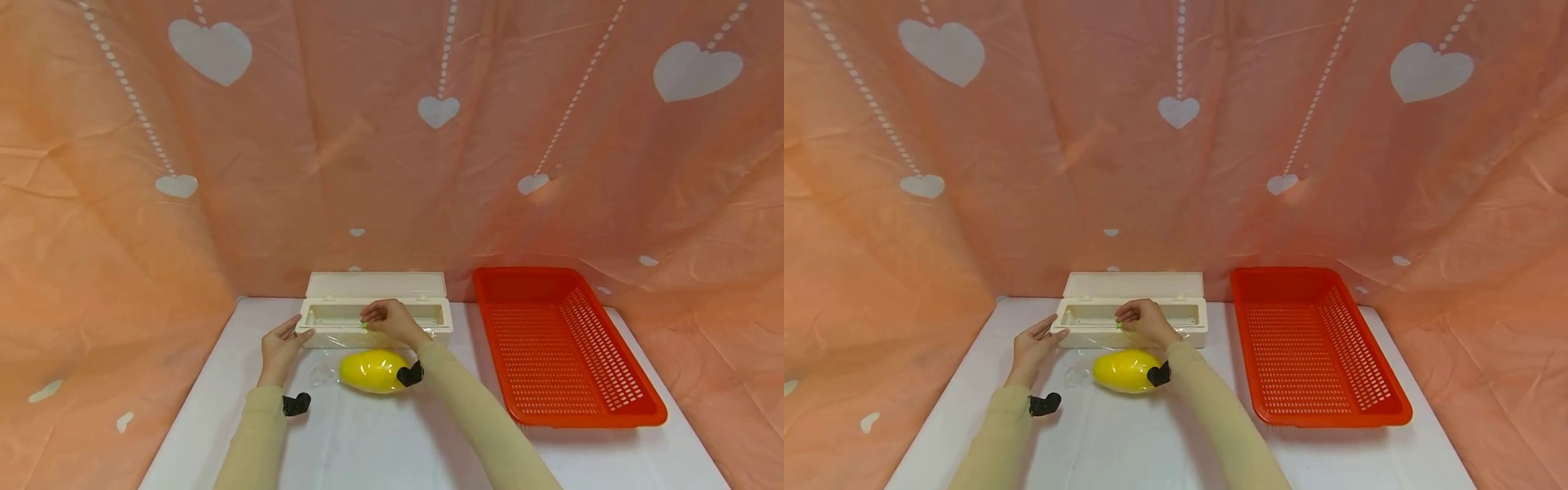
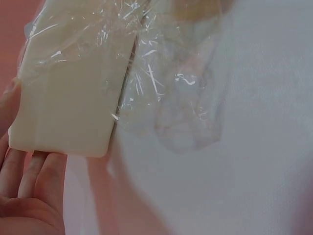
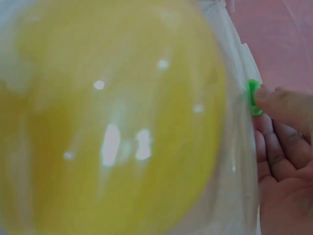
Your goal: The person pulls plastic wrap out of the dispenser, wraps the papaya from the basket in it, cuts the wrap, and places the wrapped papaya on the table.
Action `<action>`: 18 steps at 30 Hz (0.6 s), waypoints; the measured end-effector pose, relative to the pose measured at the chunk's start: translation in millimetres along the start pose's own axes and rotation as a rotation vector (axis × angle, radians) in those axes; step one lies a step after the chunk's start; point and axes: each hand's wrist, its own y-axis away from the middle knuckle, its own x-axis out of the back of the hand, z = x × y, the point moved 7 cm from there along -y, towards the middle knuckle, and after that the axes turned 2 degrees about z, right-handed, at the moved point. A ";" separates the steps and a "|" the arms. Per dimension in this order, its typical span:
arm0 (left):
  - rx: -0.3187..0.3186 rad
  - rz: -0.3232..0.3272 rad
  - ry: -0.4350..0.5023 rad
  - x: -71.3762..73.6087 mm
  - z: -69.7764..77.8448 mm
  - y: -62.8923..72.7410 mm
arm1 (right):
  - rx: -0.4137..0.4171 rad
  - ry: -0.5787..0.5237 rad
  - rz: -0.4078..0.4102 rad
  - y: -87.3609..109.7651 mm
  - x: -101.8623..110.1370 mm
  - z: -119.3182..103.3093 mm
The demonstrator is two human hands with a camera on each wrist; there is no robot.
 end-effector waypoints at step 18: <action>0.001 0.007 0.016 -0.4 -0.2 -1.6 | 0.058 0.135 0.070 11.7 10.8 -3.9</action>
